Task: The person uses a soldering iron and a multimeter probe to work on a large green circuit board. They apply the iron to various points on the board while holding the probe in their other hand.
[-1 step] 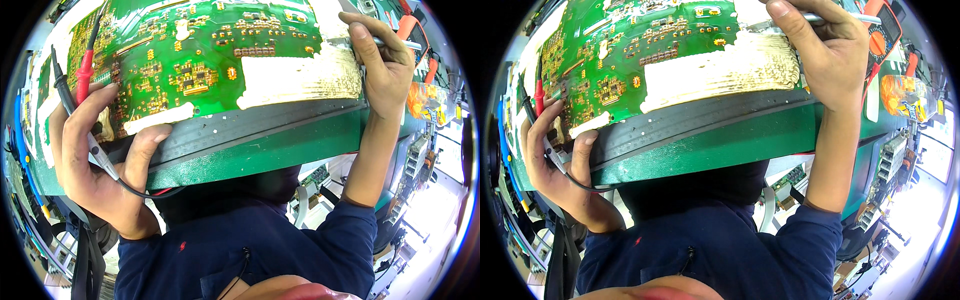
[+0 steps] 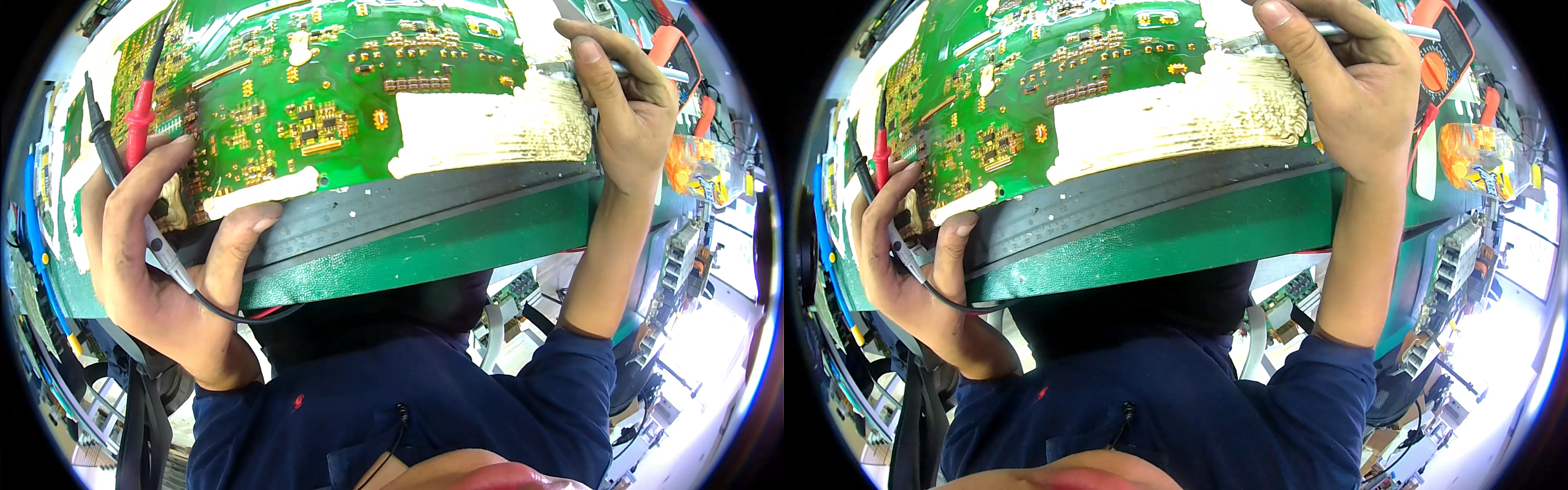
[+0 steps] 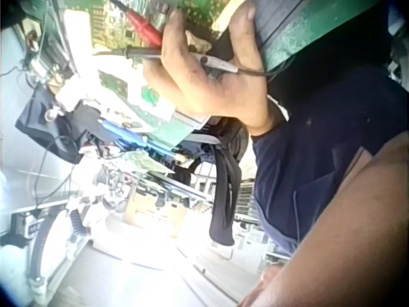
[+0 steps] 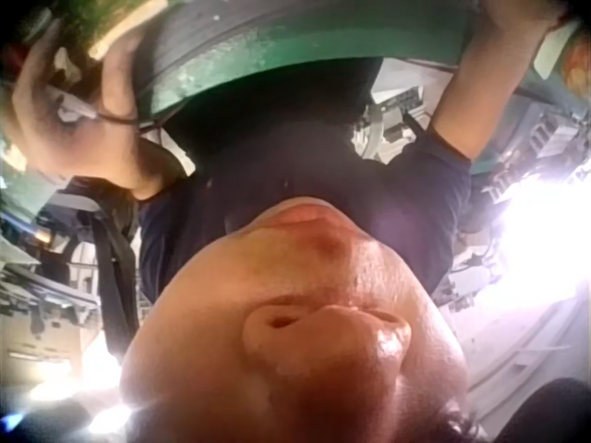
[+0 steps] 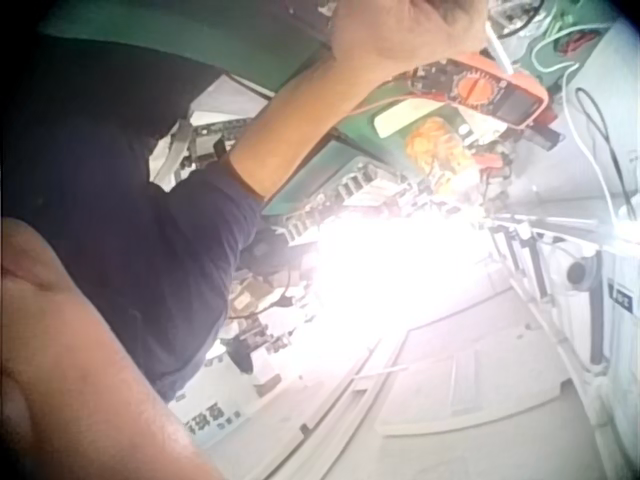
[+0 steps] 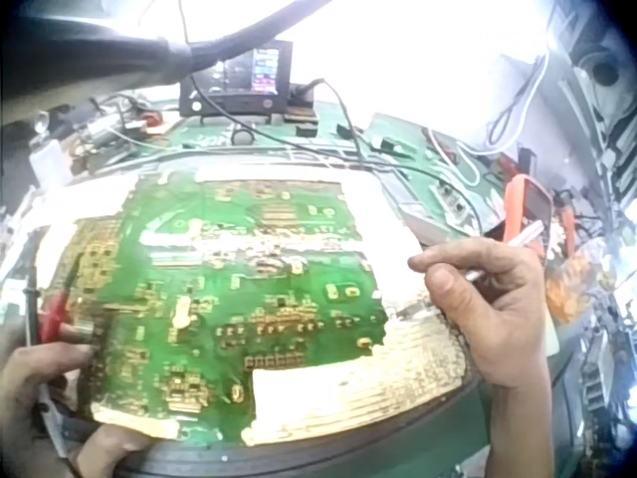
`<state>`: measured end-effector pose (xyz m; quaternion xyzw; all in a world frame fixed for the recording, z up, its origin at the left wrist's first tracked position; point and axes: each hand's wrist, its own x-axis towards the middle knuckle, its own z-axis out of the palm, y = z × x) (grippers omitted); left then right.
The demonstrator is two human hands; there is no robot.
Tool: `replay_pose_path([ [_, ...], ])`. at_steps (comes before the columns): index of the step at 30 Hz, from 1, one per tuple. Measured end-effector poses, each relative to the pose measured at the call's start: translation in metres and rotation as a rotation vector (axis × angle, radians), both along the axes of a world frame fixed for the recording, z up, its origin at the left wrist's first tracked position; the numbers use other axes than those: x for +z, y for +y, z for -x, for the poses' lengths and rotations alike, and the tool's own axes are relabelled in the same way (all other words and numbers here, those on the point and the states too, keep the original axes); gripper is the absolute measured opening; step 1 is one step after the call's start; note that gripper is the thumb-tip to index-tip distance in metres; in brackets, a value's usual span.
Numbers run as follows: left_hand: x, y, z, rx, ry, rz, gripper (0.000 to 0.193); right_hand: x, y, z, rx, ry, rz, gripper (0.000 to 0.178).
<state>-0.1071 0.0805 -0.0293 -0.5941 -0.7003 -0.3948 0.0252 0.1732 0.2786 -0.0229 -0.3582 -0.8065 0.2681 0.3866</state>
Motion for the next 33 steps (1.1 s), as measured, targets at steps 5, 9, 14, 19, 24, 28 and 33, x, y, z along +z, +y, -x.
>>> replay_pose_path([
  [5, 0.003, -0.001, 0.002, -0.009, 0.036, 0.02, 0.053, 0.001, -0.005, 0.007, 0.0, 0.033, -0.006, 0.024],
  [9, 0.0, 0.0, 0.003, -0.012, 0.021, -0.005, 0.054, 0.003, -0.007, 0.007, -0.01, 0.049, 0.086, 0.025],
  [14, 0.0, 0.002, -0.002, 0.0, 0.026, -0.015, 0.052, 0.004, -0.012, 0.023, -0.123, 0.328, 0.162, 0.015],
  [19, 0.001, 0.001, 0.0, -0.006, 0.03, -0.001, 0.05, 0.001, -0.01, 0.019, -0.096, 0.248, 0.065, 0.015],
  [24, 0.004, -0.001, -0.001, 0.001, 0.054, 0.039, 0.05, 0.002, -0.012, 0.017, -0.079, 0.21, 0.117, 0.015],
  [28, 0.0, 0.001, -0.001, 0.0, 0.044, 0.034, 0.05, 0.003, -0.017, 0.022, -0.097, 0.246, 0.162, 0.016],
  [33, 0.001, -0.002, -0.002, 0.018, 0.018, 0.035, 0.051, 0.006, -0.014, 0.018, -0.042, 0.223, 0.172, 0.018],
])
